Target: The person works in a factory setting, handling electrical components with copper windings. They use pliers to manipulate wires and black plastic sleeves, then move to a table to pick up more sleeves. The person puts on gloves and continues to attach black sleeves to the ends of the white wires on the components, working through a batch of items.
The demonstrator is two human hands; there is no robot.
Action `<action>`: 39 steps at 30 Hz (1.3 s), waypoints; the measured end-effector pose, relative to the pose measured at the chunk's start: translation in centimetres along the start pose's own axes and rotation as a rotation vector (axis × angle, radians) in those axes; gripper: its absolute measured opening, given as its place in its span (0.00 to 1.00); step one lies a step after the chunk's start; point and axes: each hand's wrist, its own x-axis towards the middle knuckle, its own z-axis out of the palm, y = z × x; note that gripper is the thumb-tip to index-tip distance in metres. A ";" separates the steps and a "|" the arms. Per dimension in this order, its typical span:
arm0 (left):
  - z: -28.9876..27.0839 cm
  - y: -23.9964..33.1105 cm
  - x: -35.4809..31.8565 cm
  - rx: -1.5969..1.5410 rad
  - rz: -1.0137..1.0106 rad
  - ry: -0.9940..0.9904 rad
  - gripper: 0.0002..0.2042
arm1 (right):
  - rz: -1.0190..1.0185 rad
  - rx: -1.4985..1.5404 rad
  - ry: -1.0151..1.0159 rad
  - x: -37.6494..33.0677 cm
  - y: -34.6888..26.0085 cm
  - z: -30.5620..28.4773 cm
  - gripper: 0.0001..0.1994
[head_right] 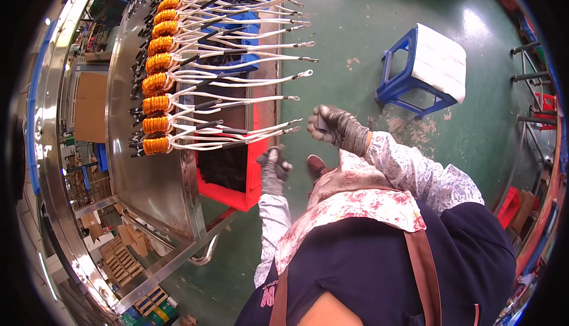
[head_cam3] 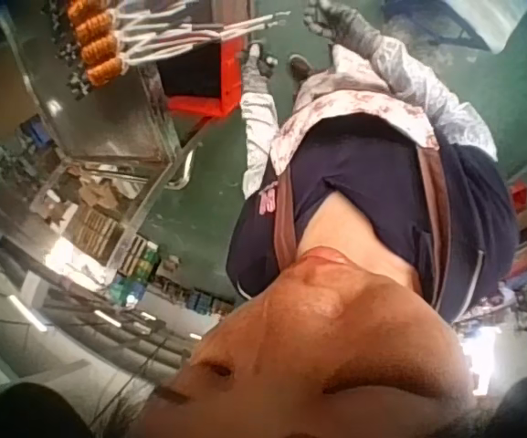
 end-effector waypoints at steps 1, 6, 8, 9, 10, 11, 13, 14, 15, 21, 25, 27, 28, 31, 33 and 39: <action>-0.5 0.6 0.9 -0.009 0.011 0.085 0.07 | 0.060 -0.074 -0.007 -0.2 -0.1 -0.4 0.10; 3.1 3.7 1.4 -0.018 0.147 0.181 0.04 | 0.206 -0.300 0.025 -0.8 0.3 -2.2 0.08; 2.7 3.5 1.2 0.003 0.146 0.101 0.04 | 0.200 -0.356 0.079 -1.8 0.3 -1.4 0.06; 2.2 3.3 1.0 0.011 0.148 0.062 0.04 | 0.217 -0.387 0.062 -2.0 0.2 -1.5 0.07; 1.1 2.4 1.0 0.071 0.253 0.027 0.05 | 0.234 -0.419 0.046 -2.4 0.0 -1.9 0.07; 2.0 3.0 -0.4 0.193 0.214 -0.026 0.06 | 0.235 -0.441 0.035 -2.6 -0.3 -2.5 0.08; 2.7 4.0 -3.1 0.218 0.137 -0.109 0.07 | 0.020 -0.732 0.150 -1.7 1.3 -5.7 0.14; 3.0 4.3 -4.4 0.194 0.152 -0.155 0.08 | 0.029 -0.756 0.133 -1.8 1.6 -6.4 0.16; 3.3 4.3 -4.8 0.170 0.250 -0.229 0.09 | 0.032 -0.793 0.121 -2.2 1.3 -6.2 0.18; 6.6 7.0 -7.4 0.074 0.273 -0.331 0.09 | -0.014 -0.936 0.038 -6.4 0.9 -1.4 0.17; 6.4 7.0 -6.8 0.166 0.270 -0.373 0.10 | -0.008 -0.827 0.068 -7.7 0.9 -0.7 0.15; 6.4 6.9 -7.0 0.210 0.290 -0.350 0.09 | 0.001 -0.834 0.095 -8.2 1.1 -1.0 0.14; 6.2 6.7 -6.7 0.221 0.294 -0.357 0.08 | -0.001 -0.752 0.104 -8.2 1.3 -1.0 0.13; 5.8 6.9 -6.7 0.227 0.229 -0.393 0.08 | 0.071 -0.715 0.131 -8.1 1.4 -0.2 0.13; 5.2 6.8 -6.6 0.239 0.234 -0.355 0.07 | 0.239 -0.545 0.219 -7.6 1.1 2.1 0.14; 6.1 6.5 -7.2 0.242 0.347 -0.268 0.06 | 0.512 -0.293 0.000 -3.6 1.4 3.4 0.16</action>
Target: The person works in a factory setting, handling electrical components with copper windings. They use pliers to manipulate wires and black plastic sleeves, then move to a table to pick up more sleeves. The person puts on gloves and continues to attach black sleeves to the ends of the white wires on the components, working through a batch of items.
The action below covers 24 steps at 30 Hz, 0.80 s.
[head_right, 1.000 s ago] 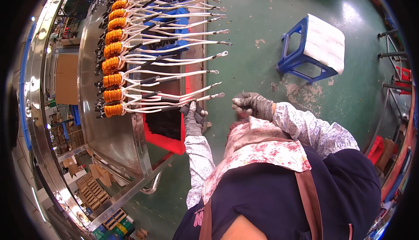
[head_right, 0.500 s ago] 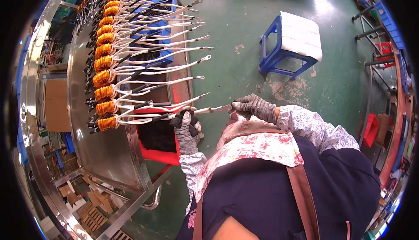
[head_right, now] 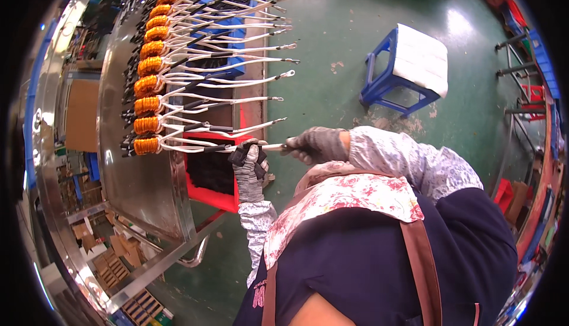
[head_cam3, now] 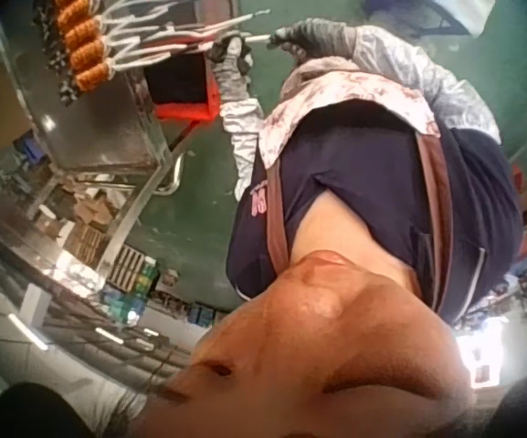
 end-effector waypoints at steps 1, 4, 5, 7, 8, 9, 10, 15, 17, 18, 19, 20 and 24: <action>0.3 0.0 0.1 0.029 0.036 0.034 0.06 | 0.078 -0.054 -0.022 1.0 -0.7 -0.1 0.16; 0.0 0.4 0.1 -0.042 -0.005 0.061 0.07 | -0.190 -0.557 0.022 0.7 -1.2 0.6 0.16; 0.4 0.7 -0.2 -0.031 0.017 0.064 0.07 | -0.299 -0.689 -0.016 0.7 -0.7 0.2 0.17; 0.8 0.2 -0.4 -0.037 0.014 0.102 0.07 | -0.347 -0.708 0.038 1.0 0.1 -0.7 0.15; 0.7 -0.1 -0.3 -0.042 0.008 0.110 0.07 | -0.247 -0.574 0.029 0.6 -0.1 -0.4 0.15; 0.6 -0.4 -0.4 -0.075 0.016 0.094 0.07 | -0.146 -0.441 0.022 0.2 -0.4 -0.1 0.14; 0.5 -0.6 -0.5 -0.107 0.024 0.078 0.08 | -0.045 -0.307 0.015 -0.2 -0.6 0.3 0.14; 1.5 -0.5 -0.3 -0.169 0.057 0.048 0.09 | 0.401 0.367 -0.348 0.4 -0.8 -0.6 0.15; 1.9 -0.3 -0.1 -0.152 0.059 0.071 0.09 | 0.253 0.225 -0.298 0.2 -0.7 -0.5 0.17; 2.1 -0.3 -0.1 -0.142 0.054 0.079 0.09 | -0.181 -0.203 -0.206 0.7 -0.2 -0.8 0.17; 2.1 -0.3 0.0 -0.129 0.060 0.084 0.09 | -0.616 -0.626 -0.098 1.6 0.4 -1.4 0.17; 1.9 -0.5 -0.3 -0.129 0.058 0.098 0.09 | -1.045 -1.047 0.025 2.2 0.9 -1.8 0.17; 1.4 -0.4 -0.1 -0.111 0.026 0.082 0.08 | -0.745 -1.267 0.210 0.4 -0.9 0.6 0.13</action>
